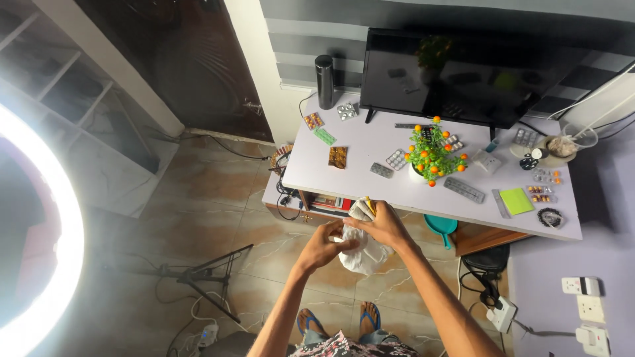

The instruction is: Clear a variety of medicinal blister packs and small items from a desk and put them into a plastic bag.

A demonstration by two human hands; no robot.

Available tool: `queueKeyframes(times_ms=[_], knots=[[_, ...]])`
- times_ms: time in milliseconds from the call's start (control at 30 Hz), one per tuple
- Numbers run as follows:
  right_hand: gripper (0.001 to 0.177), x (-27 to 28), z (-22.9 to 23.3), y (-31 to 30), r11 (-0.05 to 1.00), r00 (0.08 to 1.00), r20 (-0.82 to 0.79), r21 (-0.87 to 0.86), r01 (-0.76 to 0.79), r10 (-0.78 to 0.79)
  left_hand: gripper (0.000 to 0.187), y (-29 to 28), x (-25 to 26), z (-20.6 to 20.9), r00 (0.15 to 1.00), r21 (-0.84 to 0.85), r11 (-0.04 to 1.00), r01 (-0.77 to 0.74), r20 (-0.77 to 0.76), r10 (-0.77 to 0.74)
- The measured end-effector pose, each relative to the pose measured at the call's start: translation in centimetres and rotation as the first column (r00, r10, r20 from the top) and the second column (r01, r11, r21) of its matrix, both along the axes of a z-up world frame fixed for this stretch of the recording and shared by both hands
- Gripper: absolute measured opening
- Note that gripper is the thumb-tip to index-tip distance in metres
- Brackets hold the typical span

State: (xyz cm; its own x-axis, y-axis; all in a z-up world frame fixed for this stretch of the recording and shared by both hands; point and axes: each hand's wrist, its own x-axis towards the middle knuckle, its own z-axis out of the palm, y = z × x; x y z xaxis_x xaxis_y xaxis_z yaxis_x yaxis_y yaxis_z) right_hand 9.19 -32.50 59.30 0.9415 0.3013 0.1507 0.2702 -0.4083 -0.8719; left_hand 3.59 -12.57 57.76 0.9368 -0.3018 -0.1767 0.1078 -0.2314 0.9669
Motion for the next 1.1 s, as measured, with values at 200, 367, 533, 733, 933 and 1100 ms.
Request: queueKeyframes(times_ms=[200,367,533,733,933,1100], knots=[[0.039,-0.9,1.8,-2.4,0.980,0.893,-0.426,0.059,0.189,-0.147,0.045,-3.0,0.1,-0.2,0.982,-0.122,0.974,-0.189,-0.043,0.185],[0.032,-2.0,2.8,-5.3,0.964,0.877,-0.451,0.113,0.241,-0.167,0.043,-4.0,-1.0,1.5,0.969,-0.192,0.949,-0.248,-0.052,0.243],[0.022,-3.5,1.6,-6.1,0.959,0.881,-0.472,0.231,0.166,-0.039,0.037,-4.2,-2.2,1.6,0.966,-0.264,0.930,-0.256,-0.036,0.256],[0.023,-4.7,0.5,-5.9,0.988,0.856,-0.516,0.111,0.108,-0.035,0.030,-3.7,-2.8,0.4,0.974,-0.295,0.930,-0.218,0.001,0.228],[0.021,-4.8,-2.0,-5.4,0.983,0.818,-0.573,0.109,0.148,-0.059,0.039,-2.9,-3.5,1.3,0.986,-0.282,0.947,-0.156,0.018,0.167],[0.024,-5.2,-2.0,-5.1,0.979,0.859,-0.493,0.064,0.195,-0.139,0.039,-0.9,-2.8,-3.2,0.996,-0.357,0.933,-0.053,-0.086,0.023]])
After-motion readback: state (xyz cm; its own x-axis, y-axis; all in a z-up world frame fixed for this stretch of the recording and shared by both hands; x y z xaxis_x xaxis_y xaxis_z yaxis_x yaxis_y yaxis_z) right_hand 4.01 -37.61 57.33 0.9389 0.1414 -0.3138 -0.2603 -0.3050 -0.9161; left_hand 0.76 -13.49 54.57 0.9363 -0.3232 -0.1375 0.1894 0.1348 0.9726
